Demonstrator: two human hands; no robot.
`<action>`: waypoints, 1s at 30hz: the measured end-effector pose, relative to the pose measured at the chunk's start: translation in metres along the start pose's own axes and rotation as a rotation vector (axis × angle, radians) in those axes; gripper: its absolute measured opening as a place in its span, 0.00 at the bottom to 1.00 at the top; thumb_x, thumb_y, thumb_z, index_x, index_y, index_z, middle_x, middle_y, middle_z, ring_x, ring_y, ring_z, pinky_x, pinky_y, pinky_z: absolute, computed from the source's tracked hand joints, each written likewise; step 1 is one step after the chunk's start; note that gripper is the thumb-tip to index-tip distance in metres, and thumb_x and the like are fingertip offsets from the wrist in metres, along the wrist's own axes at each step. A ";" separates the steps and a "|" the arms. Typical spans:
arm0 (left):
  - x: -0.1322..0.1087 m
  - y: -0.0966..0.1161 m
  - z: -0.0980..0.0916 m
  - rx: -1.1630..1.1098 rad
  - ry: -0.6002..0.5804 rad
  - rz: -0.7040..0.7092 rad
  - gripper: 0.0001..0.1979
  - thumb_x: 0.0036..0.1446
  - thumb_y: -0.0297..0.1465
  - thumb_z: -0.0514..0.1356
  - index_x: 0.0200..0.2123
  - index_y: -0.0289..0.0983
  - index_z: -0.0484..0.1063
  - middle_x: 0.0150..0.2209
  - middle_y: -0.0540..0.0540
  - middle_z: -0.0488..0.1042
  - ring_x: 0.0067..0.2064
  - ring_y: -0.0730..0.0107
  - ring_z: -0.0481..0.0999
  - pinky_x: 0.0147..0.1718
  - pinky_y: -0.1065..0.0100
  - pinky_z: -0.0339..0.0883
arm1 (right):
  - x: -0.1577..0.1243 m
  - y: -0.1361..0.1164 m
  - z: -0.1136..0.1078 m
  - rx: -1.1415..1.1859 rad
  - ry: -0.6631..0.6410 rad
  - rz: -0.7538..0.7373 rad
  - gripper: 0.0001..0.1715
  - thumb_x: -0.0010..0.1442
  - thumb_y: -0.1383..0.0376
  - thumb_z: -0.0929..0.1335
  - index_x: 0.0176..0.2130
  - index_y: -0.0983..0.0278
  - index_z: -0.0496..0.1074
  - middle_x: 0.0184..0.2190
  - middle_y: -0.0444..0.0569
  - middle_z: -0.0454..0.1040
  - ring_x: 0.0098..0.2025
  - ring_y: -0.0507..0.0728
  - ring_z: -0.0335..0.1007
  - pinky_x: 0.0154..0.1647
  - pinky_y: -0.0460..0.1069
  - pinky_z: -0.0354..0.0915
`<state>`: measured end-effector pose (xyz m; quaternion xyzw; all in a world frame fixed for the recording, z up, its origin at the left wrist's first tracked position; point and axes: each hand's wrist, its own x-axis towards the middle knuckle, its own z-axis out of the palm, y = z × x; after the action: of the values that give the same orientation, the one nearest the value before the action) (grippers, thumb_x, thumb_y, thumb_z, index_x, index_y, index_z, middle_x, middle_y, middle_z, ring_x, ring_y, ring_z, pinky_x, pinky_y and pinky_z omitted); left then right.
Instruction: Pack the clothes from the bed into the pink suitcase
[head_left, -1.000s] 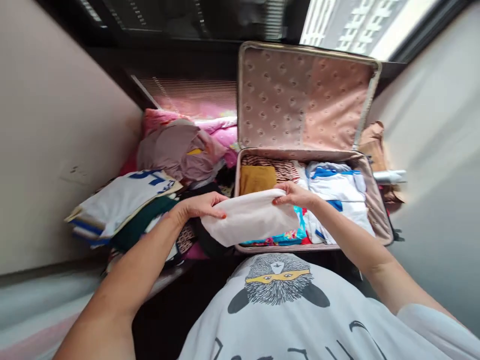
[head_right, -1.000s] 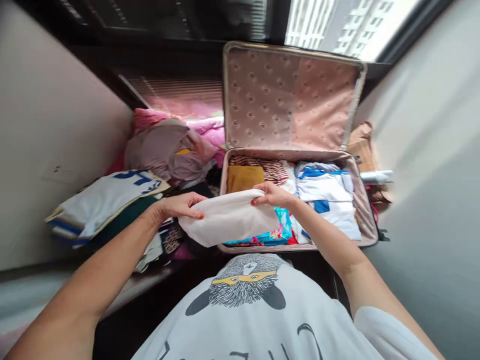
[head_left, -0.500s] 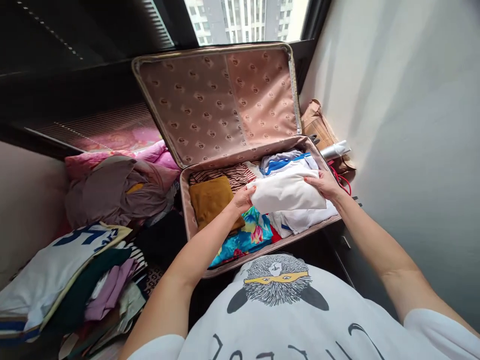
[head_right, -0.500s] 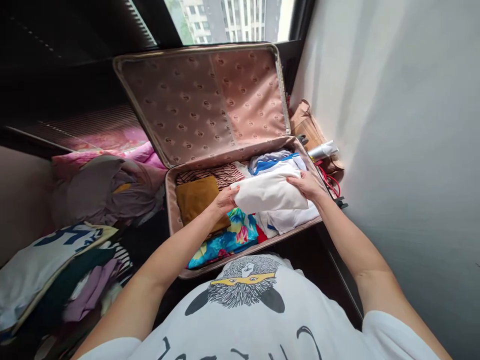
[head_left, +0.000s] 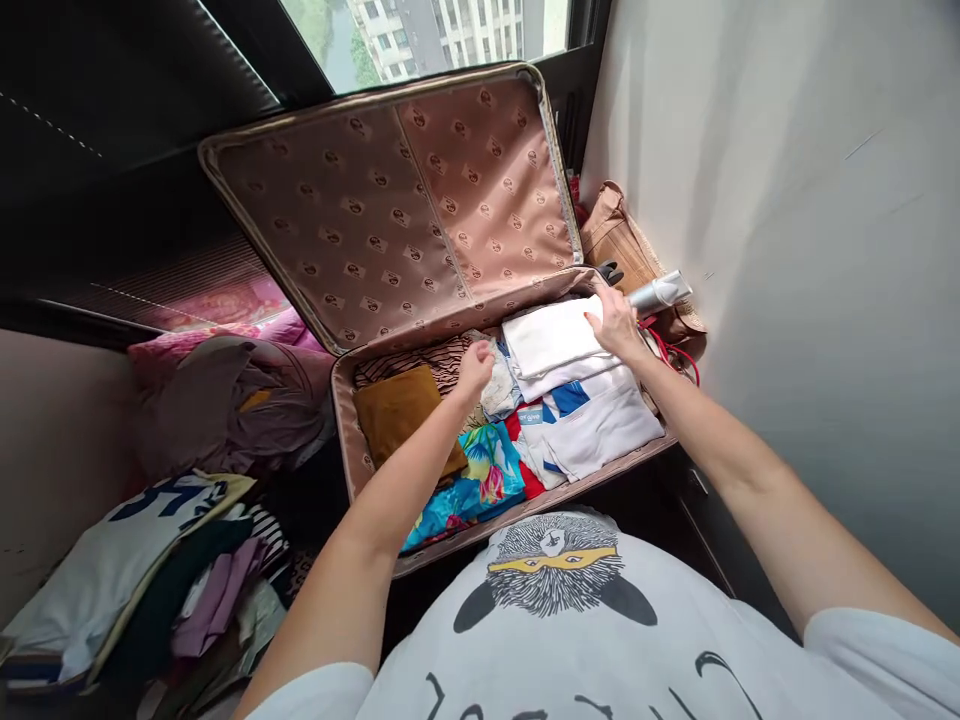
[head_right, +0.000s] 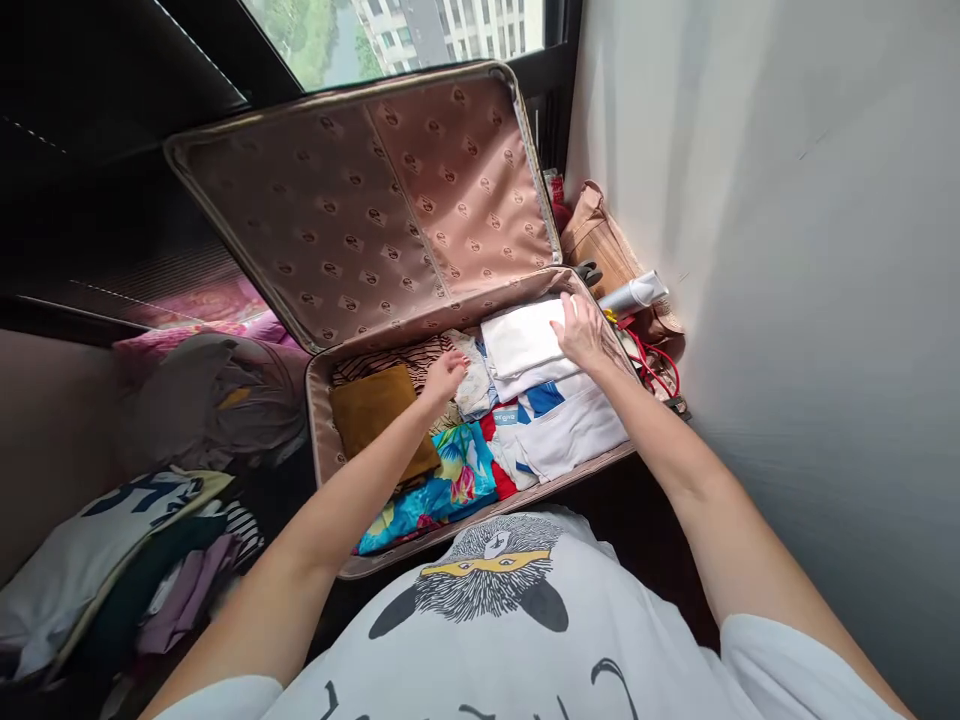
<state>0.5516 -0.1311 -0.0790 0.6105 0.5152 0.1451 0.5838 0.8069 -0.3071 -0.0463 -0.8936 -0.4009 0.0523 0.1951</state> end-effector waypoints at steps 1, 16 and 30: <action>-0.013 -0.013 -0.007 0.047 -0.030 0.046 0.22 0.54 0.27 0.62 0.54 0.35 0.74 0.50 0.37 0.79 0.51 0.56 0.79 0.54 0.56 0.73 | -0.012 -0.007 0.011 -0.026 -0.040 -0.004 0.40 0.69 0.56 0.63 0.73 0.69 0.58 0.71 0.71 0.58 0.69 0.77 0.56 0.66 0.71 0.57; -0.184 -0.133 -0.197 0.167 0.217 0.158 0.12 0.59 0.28 0.60 0.45 0.40 0.80 0.50 0.38 0.76 0.49 0.56 0.80 0.44 0.60 0.77 | -0.035 -0.024 0.123 -0.024 -0.388 0.116 0.51 0.60 0.33 0.64 0.70 0.59 0.69 0.77 0.76 0.42 0.76 0.92 0.28 0.60 0.89 0.34; -0.201 -0.211 -0.537 0.951 0.695 -0.120 0.27 0.68 0.34 0.56 0.67 0.35 0.67 0.72 0.29 0.60 0.73 0.39 0.54 0.69 0.44 0.49 | -0.110 -0.141 0.126 -0.020 -0.074 -0.257 0.50 0.60 0.36 0.58 0.74 0.48 0.59 0.70 0.70 0.60 0.70 0.93 0.51 0.56 0.88 0.51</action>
<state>-0.0494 -0.0334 -0.0275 0.6917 0.7183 0.0566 0.0501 0.6035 -0.2649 -0.1137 -0.8342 -0.5196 0.0558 0.1763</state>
